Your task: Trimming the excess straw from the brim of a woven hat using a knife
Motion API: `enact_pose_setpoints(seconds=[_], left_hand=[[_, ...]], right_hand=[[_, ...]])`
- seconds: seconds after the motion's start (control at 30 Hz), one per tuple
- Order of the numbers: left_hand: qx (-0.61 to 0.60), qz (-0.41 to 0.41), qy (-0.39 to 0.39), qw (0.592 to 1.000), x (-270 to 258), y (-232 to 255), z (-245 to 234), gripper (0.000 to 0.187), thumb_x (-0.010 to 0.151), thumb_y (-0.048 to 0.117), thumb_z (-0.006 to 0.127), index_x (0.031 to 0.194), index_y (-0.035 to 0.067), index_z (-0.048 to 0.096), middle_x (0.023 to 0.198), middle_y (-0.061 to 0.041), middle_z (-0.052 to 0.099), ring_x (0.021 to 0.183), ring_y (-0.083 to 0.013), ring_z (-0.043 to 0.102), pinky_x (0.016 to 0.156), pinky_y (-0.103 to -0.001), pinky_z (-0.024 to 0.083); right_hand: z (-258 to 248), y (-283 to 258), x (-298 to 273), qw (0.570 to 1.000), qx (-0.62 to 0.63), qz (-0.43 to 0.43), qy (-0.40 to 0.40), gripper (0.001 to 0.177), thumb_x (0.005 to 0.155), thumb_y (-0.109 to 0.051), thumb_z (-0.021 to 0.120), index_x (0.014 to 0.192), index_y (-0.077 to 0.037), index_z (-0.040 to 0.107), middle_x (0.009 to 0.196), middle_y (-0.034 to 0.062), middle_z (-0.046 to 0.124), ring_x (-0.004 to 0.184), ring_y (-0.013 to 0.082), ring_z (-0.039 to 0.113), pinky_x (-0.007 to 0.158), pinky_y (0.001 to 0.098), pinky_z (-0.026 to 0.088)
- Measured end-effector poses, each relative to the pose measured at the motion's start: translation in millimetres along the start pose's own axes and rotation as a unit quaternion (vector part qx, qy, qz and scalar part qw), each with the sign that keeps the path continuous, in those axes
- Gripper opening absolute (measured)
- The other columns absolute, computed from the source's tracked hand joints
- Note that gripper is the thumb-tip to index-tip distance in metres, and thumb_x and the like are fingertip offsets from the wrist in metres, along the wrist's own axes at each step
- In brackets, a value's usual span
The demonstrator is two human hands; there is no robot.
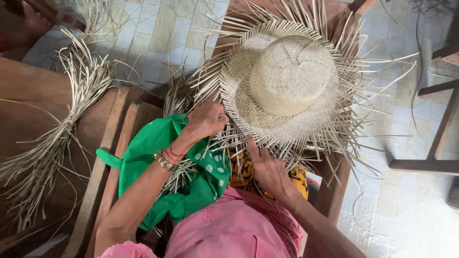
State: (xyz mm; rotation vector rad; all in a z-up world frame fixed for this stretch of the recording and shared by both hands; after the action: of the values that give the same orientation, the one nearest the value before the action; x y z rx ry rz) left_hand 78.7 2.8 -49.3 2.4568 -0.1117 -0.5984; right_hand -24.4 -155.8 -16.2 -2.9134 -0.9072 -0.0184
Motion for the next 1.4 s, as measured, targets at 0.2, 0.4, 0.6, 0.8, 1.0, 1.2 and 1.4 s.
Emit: enact_pose_setpoints(seconds=[0.2,0.4,0.6,0.8,1.0,1.2,1.4], left_hand=[[0.024,0.022,0.031,0.999,9,-21,17,0.041,0.081,0.016,0.045,0.043,0.020,0.030,0.034,0.005,0.021,0.028,-0.0119,0.018,0.034,-0.029,0.022],[0.051,0.050,0.052,0.996,4,-20,14,0.040,0.081,0.016,0.046,0.044,0.019,0.031,0.035,0.004,0.021,0.030,-0.0111,0.018,0.035,-0.028,0.024],[0.034,0.071,0.063,0.995,6,-25,18,0.041,0.082,0.015,0.045,0.045,0.018,0.029,0.036,0.002,0.021,0.031,-0.0103,0.015,0.036,-0.028,0.024],[0.027,0.069,0.049,0.996,8,-29,21,0.040,0.082,0.014,0.045,0.046,0.018,0.029,0.036,0.002,0.022,0.031,-0.0117,0.016,0.036,-0.030,0.024],[0.002,0.086,0.054,0.995,7,-29,22,0.041,0.083,0.013,0.043,0.046,0.019,0.026,0.036,0.004,0.016,0.031,-0.0109,0.011,0.034,-0.030,0.019],[0.006,0.112,0.090,0.990,4,-24,26,0.038,0.080,0.008,0.044,0.049,0.019,0.026,0.036,0.003,0.018,0.031,-0.0089,0.013,0.035,-0.027,0.019],[0.061,0.195,0.133,0.970,1,-13,24,0.038,0.081,0.008,0.045,0.049,0.017,0.028,0.036,0.003,0.019,0.033,-0.0089,0.013,0.036,-0.025,0.017]], right_hand=[[21,4,-5,1.000,0.009,0.003,0.019,0.062,0.073,-0.001,0.042,0.134,-0.007,0.029,0.065,0.0048,0.052,0.033,0.0106,0.048,0.032,0.0276,0.042],[9,2,-1,0.999,0.050,0.015,0.004,0.053,0.079,0.000,0.036,0.132,-0.004,0.031,0.065,0.0085,0.057,0.035,0.0101,0.049,0.033,0.0238,0.043],[5,2,1,0.997,0.043,0.017,0.054,0.056,0.075,0.000,0.040,0.131,-0.006,0.033,0.062,0.0069,0.055,0.033,0.0128,0.050,0.032,0.0292,0.043],[8,1,6,0.997,0.042,0.021,0.069,0.059,0.074,0.002,0.040,0.132,-0.008,0.033,0.061,0.0066,0.054,0.033,0.0136,0.050,0.033,0.0278,0.043],[13,2,8,1.000,0.012,-0.012,0.024,0.059,0.073,0.000,0.041,0.131,-0.007,0.032,0.061,0.0047,0.055,0.033,0.0104,0.051,0.034,0.0244,0.043],[10,1,8,1.000,0.026,-0.010,0.005,0.054,0.077,-0.001,0.040,0.130,-0.004,0.033,0.062,0.0084,0.058,0.034,0.0103,0.051,0.032,0.0236,0.043],[17,5,8,1.000,0.025,-0.018,-0.008,0.048,0.082,-0.003,0.036,0.130,-0.003,0.034,0.063,0.0103,0.059,0.035,0.0104,0.052,0.034,0.0229,0.045]])
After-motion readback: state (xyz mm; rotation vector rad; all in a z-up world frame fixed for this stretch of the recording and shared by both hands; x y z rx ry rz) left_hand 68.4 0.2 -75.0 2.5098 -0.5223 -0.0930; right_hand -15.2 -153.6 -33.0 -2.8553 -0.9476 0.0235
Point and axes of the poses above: each hand's wrist, its own x-axis towards the middle knuckle, its own z-axis out of the palm, y = z × x, the point moved 6 cm from there along x, towards the middle knuckle
